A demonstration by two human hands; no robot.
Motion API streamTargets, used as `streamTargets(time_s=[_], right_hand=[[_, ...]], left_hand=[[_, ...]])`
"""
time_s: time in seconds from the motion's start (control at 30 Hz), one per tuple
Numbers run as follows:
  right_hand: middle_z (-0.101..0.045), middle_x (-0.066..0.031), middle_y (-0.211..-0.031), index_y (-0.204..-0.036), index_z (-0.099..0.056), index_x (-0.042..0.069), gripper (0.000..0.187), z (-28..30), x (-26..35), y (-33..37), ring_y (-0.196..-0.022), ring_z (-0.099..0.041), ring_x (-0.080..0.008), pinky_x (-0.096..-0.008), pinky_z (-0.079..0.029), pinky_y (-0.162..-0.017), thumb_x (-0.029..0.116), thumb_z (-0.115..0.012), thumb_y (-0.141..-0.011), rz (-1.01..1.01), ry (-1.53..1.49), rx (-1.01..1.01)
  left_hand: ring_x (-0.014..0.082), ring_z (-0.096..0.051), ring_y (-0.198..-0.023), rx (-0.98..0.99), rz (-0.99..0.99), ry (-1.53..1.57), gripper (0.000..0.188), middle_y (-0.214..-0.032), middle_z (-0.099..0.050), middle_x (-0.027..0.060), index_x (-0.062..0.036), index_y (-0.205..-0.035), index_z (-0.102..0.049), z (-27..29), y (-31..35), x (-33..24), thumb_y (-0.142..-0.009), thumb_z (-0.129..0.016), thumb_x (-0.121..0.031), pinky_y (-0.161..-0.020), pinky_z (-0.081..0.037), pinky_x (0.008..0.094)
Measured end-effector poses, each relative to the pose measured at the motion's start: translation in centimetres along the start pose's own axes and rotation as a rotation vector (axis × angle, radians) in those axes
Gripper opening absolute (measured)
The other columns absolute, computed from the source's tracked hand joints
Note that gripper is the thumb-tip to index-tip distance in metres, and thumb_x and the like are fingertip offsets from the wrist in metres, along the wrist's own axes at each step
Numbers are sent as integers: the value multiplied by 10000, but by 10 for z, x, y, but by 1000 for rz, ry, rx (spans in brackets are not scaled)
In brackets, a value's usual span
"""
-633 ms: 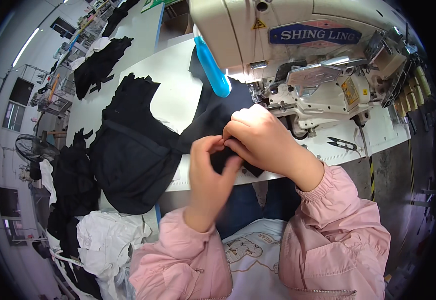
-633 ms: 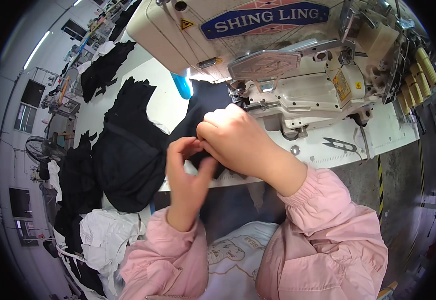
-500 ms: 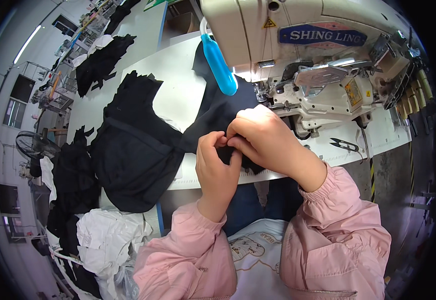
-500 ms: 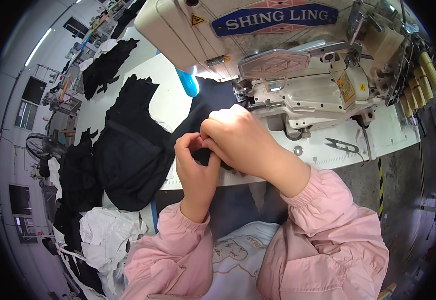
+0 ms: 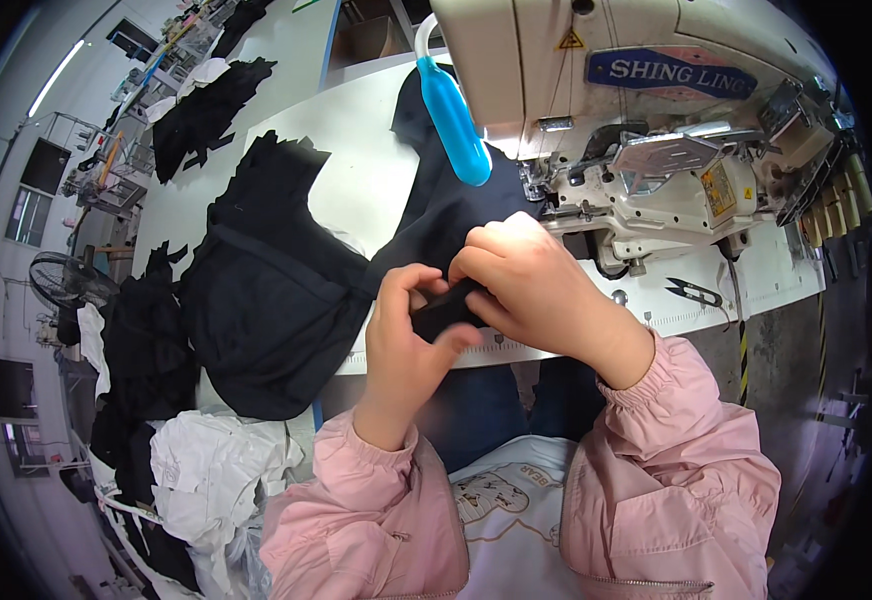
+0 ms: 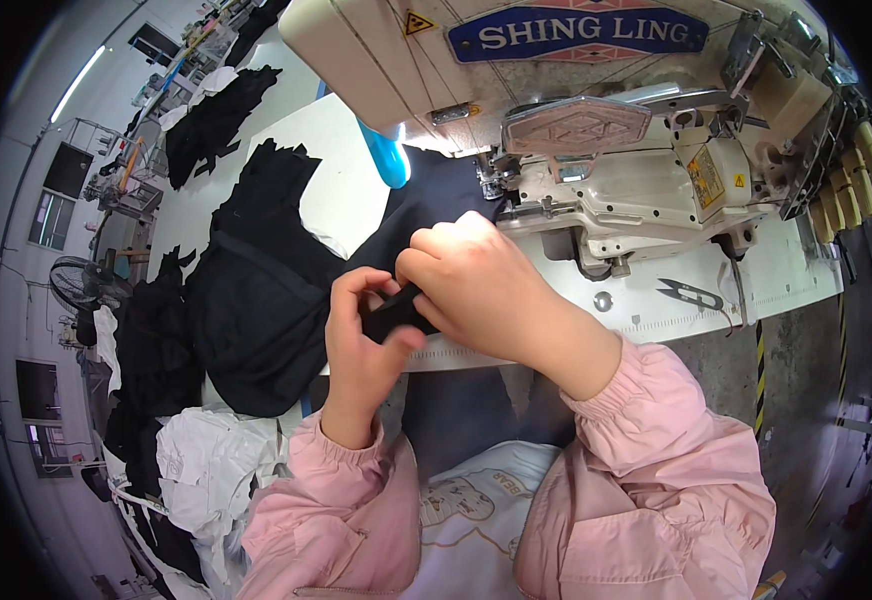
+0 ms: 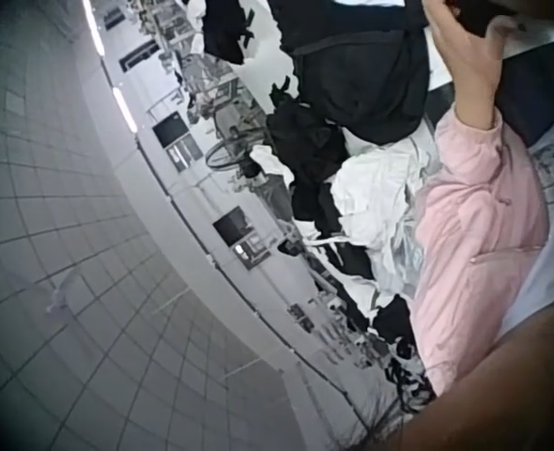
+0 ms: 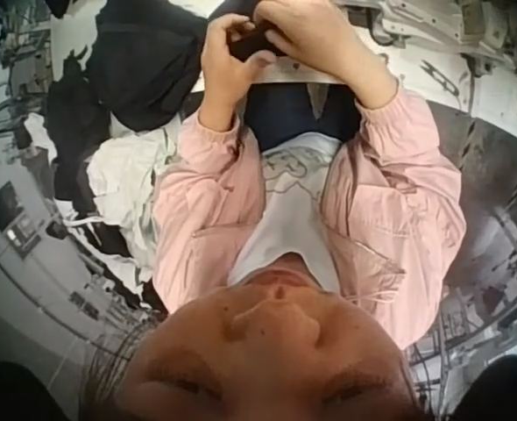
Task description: Sewing black fabric pieces using an industrial sewing machine.
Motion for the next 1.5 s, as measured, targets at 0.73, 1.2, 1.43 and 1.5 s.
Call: streamTargets(time_s=[0.73,1.2,1.43,1.5], right_hand=[[-658,-80,-868,-920,-662,77,154,32,-8,3,-894,-646,-311,-441,-484,-826,42,-757,-804,-22,14,-134],[-683,-86,-913,-984,-680,67,211,34,-13,3,-913,-655,-315,-437,-494,-840,-20,-712,-794,-9,-37,-174],[-693,-135,-991,-1082,-691,11,336,39,-16,3,-939,-652,-351,-430,-526,-879,-124,-625,-781,0,-5,-147],[-688,-126,-961,-1049,-688,22,308,35,-14,-1,-939,-653,-346,-426,-527,-863,-101,-636,-772,13,-21,-135]], left_hand=[[168,-666,-865,-265,22,185,187,-1011,-674,80,0,-1090,-614,3,-12,3,-950,-568,116,-854,-530,273],[123,-689,-942,-65,232,233,125,-994,-757,64,29,-1013,-762,-1,-29,-5,-891,-747,53,-875,-516,250],[173,-664,-908,-50,13,240,117,-961,-710,97,18,-916,-705,1,-31,-17,-874,-638,104,-852,-504,275],[180,-659,-909,-50,-1,232,114,-970,-705,104,13,-896,-685,3,-29,-18,-877,-619,104,-851,-499,276]])
Point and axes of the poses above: each hand's wrist, its own y-axis away from the middle knuckle, its own z-axis out of the back of the hand, x = y × z, the point moved 8 cm from there along -y, towards the middle knuckle
